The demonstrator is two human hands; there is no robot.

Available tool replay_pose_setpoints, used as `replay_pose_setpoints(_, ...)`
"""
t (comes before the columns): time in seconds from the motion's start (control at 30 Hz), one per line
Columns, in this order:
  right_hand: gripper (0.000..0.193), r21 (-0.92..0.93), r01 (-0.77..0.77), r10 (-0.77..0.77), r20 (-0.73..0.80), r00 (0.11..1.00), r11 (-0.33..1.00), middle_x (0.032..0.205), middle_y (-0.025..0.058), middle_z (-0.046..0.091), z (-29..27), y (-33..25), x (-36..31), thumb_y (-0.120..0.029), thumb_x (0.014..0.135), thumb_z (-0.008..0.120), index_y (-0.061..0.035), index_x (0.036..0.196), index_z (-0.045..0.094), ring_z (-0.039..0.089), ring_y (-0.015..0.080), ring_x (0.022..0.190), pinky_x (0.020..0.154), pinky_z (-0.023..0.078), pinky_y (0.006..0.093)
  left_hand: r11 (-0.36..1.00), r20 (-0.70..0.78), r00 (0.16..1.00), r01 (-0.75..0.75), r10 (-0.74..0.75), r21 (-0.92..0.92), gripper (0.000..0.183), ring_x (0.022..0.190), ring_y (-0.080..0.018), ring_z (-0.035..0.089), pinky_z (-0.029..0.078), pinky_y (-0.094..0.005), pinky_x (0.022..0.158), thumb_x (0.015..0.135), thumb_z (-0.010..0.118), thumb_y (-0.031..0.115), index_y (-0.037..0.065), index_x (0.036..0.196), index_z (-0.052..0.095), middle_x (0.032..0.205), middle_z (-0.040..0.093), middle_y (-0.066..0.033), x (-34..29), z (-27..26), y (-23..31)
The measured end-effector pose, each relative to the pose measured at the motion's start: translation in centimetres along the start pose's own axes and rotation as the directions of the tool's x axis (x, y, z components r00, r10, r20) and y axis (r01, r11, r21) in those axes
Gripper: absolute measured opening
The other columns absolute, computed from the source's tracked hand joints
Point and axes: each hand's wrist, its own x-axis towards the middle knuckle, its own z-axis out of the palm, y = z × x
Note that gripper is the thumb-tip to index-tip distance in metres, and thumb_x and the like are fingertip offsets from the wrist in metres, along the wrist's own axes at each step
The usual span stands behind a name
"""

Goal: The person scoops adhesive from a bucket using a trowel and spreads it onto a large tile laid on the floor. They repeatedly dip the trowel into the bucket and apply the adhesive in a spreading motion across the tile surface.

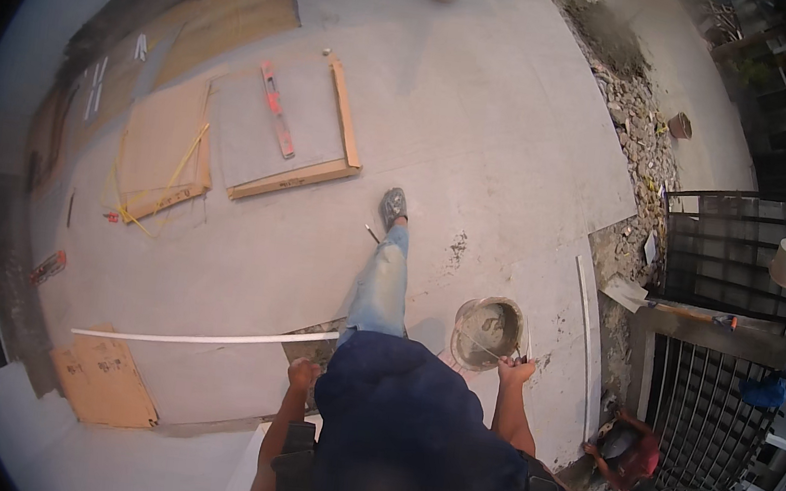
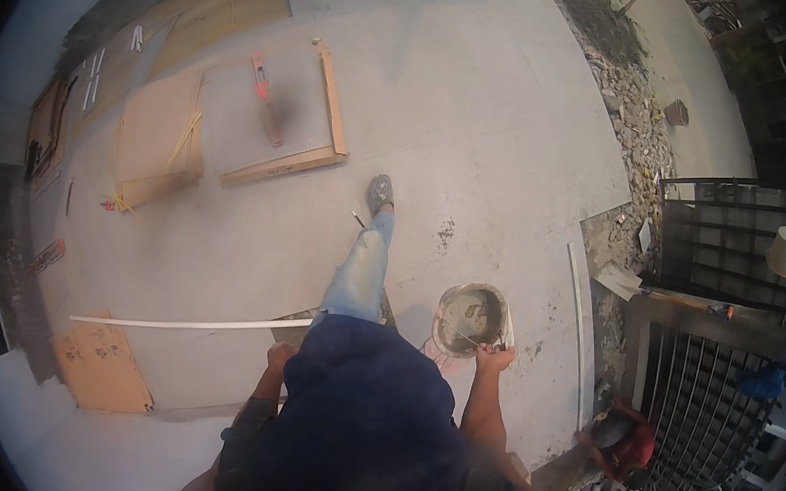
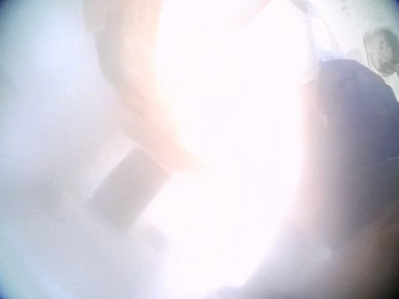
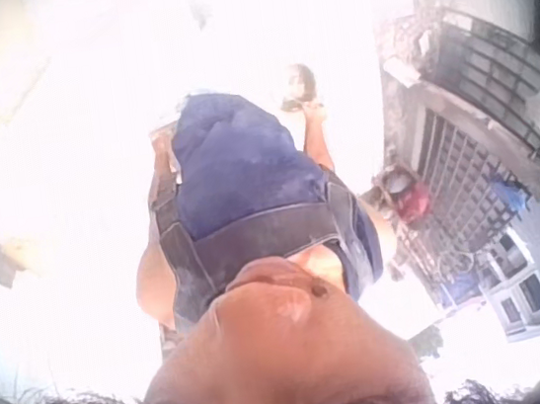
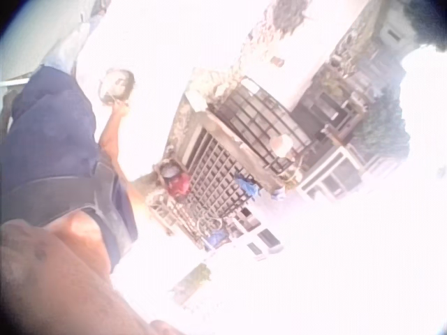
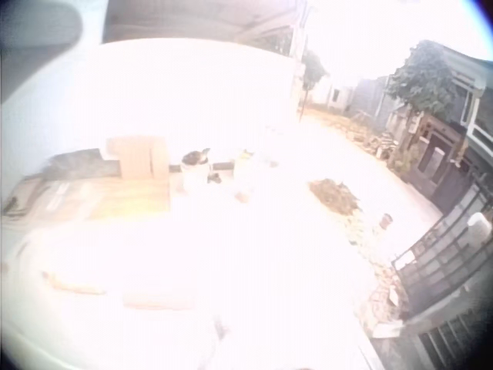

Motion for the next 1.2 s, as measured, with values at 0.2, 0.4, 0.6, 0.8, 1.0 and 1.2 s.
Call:
replay_pose_setpoints(0.2, 0.020, -0.195, 0.038, -0.043, -0.022, 0.999, 0.980, 0.088, 0.0021, 0.039, 13.7, -2.2, 2.6, -0.034, 0.088, 0.040, -0.0143, 0.091, 0.040, 0.038, 0.0192, 0.076, 0.066, 0.034, 0.0381, 0.977, -0.086, 0.986, -0.153, 0.141, -0.147, 0.034, 0.078, -0.0228, 0.067, 0.051, -0.0363, 0.063, 0.093, 0.050, 0.025, 0.002, 0.117, 0.055, 0.097, 0.069, -0.0145, 2.1, 10.8, 17.1)
replay_pose_setpoints(0.4, 0.029, -0.350, 0.134, -0.160, -0.047, 0.986, 0.927, 0.092, 0.0043, 0.045, 27.1, -5.9, 2.7, -0.034, 0.085, 0.044, -0.0071, 0.097, 0.048, 0.047, 0.0233, 0.082, 0.070, 0.040, 0.0443, 0.790, 0.098, 0.788, -0.587, 0.608, -0.177, 0.033, 0.084, -0.0153, 0.065, 0.048, -0.0285, 0.070, 0.095, 0.051, 0.028, 0.004, 0.118, 0.057, 0.100, 0.069, -0.0098, -4.3, 21.0, 39.2)
replay_pose_setpoints(0.6, 0.021, -0.358, 0.132, -0.129, 0.033, 0.991, 0.924, 0.089, 0.0015, 0.043, 42.4, -5.6, 1.7, -0.031, 0.083, 0.045, -0.0108, 0.089, 0.047, 0.046, 0.0205, 0.078, 0.062, 0.039, 0.0380, 0.756, 0.192, 0.737, -0.590, 0.648, -0.284, 0.034, 0.084, -0.0133, 0.063, 0.048, -0.0277, 0.072, 0.095, 0.052, 0.029, 0.005, 0.119, 0.058, 0.099, 0.069, -0.0073, -6.3, 28.0, 53.3)
replay_pose_setpoints(0.8, 0.029, -0.519, 0.173, -0.193, 0.017, 0.981, 0.837, 0.100, 0.0064, 0.053, 61.4, -3.4, 1.3, -0.030, 0.082, 0.048, -0.0092, 0.100, 0.055, 0.054, 0.0230, 0.086, 0.059, 0.043, 0.0375, 0.742, 0.046, 0.809, -0.513, 0.586, -0.432, 0.034, 0.091, -0.0170, 0.065, 0.050, -0.0316, 0.080, 0.095, 0.052, 0.027, 0.005, 0.119, 0.057, 0.104, 0.068, -0.0097, -1.6, 32.3, 62.1)
replay_pose_setpoints(1.0, 0.040, -0.730, 0.327, -0.344, 0.134, 0.930, 0.600, 0.108, 0.0136, 0.058, 78.1, 2.8, -3.3, -0.031, 0.086, 0.051, 0.0005, 0.110, 0.058, 0.058, 0.0287, 0.093, 0.068, 0.047, 0.0422, 0.579, -0.107, 0.959, -0.245, 0.263, -0.778, 0.031, 0.084, -0.0199, 0.066, 0.051, -0.0355, 0.075, 0.090, 0.057, 0.029, 0.006, 0.111, 0.058, 0.097, 0.069, -0.0099, 7.3, 33.9, 58.9)
replay_pose_setpoints(1.2, 0.035, -0.566, 0.568, -0.315, 0.485, 0.816, 0.598, 0.090, 0.0144, 0.062, 94.5, 8.9, -12.1, -0.029, 0.090, 0.053, 0.0047, 0.096, 0.060, 0.059, 0.0250, 0.074, 0.059, 0.048, 0.0375, 0.744, -0.184, 0.981, -0.169, 0.064, -0.646, 0.025, 0.075, -0.0215, 0.065, 0.050, -0.0382, 0.066, 0.089, 0.058, 0.025, 0.006, 0.105, 0.058, 0.091, 0.069, -0.0101, 5.4, 39.2, 55.5)
